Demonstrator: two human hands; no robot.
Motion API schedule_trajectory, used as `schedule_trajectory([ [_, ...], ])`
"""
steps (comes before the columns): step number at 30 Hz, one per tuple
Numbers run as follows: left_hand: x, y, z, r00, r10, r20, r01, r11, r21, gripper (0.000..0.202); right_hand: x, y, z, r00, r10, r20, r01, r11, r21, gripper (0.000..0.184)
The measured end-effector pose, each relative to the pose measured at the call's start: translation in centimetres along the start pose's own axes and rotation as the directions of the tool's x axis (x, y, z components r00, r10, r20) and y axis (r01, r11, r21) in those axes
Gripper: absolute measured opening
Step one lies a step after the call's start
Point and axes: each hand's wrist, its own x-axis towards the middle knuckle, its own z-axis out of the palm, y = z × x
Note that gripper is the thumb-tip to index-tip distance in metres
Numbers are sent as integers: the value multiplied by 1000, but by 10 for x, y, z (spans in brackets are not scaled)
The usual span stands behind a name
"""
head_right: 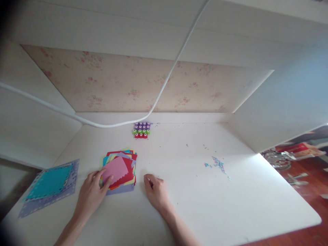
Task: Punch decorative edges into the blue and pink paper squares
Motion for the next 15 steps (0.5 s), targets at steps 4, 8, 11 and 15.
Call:
schedule_trajectory([
  [4,-2,-2,1,1000,-9,-2,9,999,-31,44,4,-1,-1,1000,6,-2,-6,1000,-3,34],
  [8,-4,-5,3,1000,-1,2,1,999,-44,38,3,-1,-1,1000,-4,-4,4,1000,-1,31],
  [11,-4,-5,5,1000,29,0,-29,999,-19,37,3,-2,-2,1000,-8,0,8,1000,-6,31],
  [15,-4,-4,6,998,63,-10,-63,998,-21,33,4,-3,-3,999,-12,30,13,1000,-14,31],
])
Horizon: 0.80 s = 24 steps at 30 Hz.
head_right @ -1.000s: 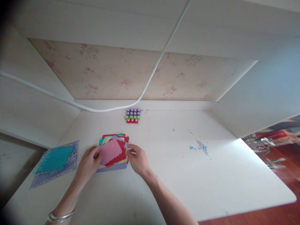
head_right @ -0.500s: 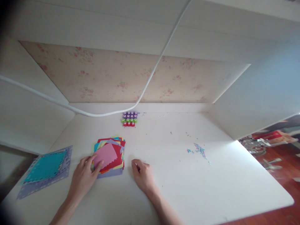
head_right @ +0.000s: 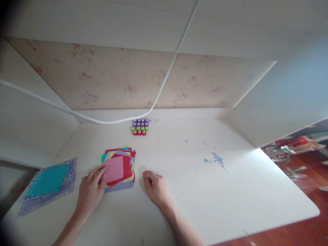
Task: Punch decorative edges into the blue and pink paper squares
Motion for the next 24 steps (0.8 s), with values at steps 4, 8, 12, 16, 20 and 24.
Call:
schedule_trajectory([
  [4,0,2,-2,1000,-26,-1,26,999,-18,33,0,2,0,1000,-3,6,3,1000,-1,32],
  [8,2,5,-2,995,-91,-46,89,995,-50,32,0,5,2,1000,-14,15,15,999,-32,31],
  [12,5,9,0,986,-140,-90,136,989,-54,38,0,6,3,999,-25,22,27,997,-68,30],
  [16,7,11,-1,981,-174,-86,170,984,-53,41,0,4,2,999,-30,28,32,995,-90,28],
  [20,6,12,-2,983,-172,-66,169,985,-42,40,0,3,1,998,-33,44,38,993,-111,29],
  [24,6,13,-1,982,-179,-57,178,984,-22,39,0,4,1,999,-36,41,41,991,-128,28],
])
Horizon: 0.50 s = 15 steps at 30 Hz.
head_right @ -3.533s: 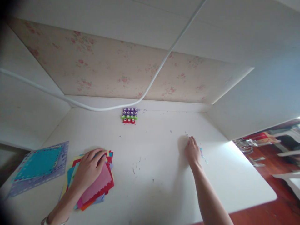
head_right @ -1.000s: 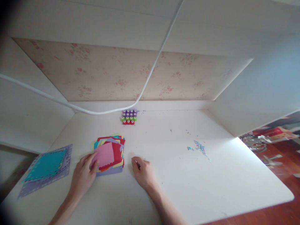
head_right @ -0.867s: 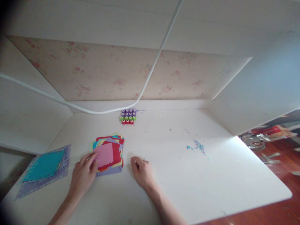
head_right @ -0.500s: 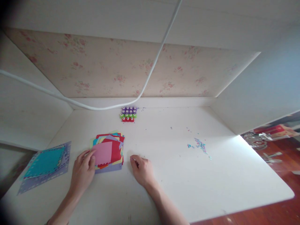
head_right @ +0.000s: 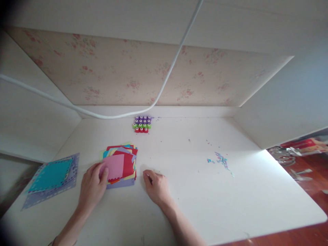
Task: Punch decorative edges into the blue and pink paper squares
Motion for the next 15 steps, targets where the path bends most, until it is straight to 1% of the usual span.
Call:
schedule_trajectory([
  [9,-1,-2,1,999,43,9,-43,999,-8,41,0,-1,0,1000,-1,29,1,1000,-8,28],
  [13,0,-4,1,999,46,-24,-47,997,-55,41,1,-2,0,999,9,33,-8,1000,-7,28],
  [15,2,-7,-1,998,36,-53,-41,995,-95,40,3,-2,-1,999,33,36,-33,999,14,28],
])
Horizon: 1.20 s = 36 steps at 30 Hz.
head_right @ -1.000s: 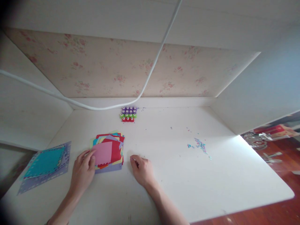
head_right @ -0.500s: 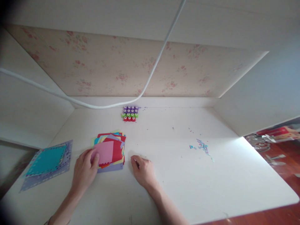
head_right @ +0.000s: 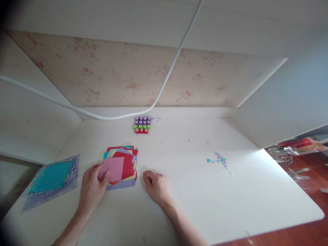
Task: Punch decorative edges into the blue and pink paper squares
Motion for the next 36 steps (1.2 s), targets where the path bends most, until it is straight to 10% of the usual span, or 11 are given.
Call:
schedule_trajectory([
  [5,2,-4,-12,981,-189,-34,181,970,-165,38,6,3,1,986,157,48,-164,961,223,29],
  [9,1,10,-23,891,-422,167,446,741,-503,56,10,6,2,978,192,75,-207,911,358,30],
  [16,16,69,-23,848,-330,414,529,482,-699,56,27,8,-21,979,193,62,-202,888,413,32],
  [24,25,118,16,911,-132,390,388,590,-708,44,25,-5,-56,976,146,164,-216,764,608,40],
  [30,18,121,28,881,-45,471,388,638,-665,37,36,33,-56,972,235,26,-214,823,526,40],
  [36,15,105,28,989,63,131,26,810,-586,23,50,41,-66,982,181,58,-189,950,248,28],
])
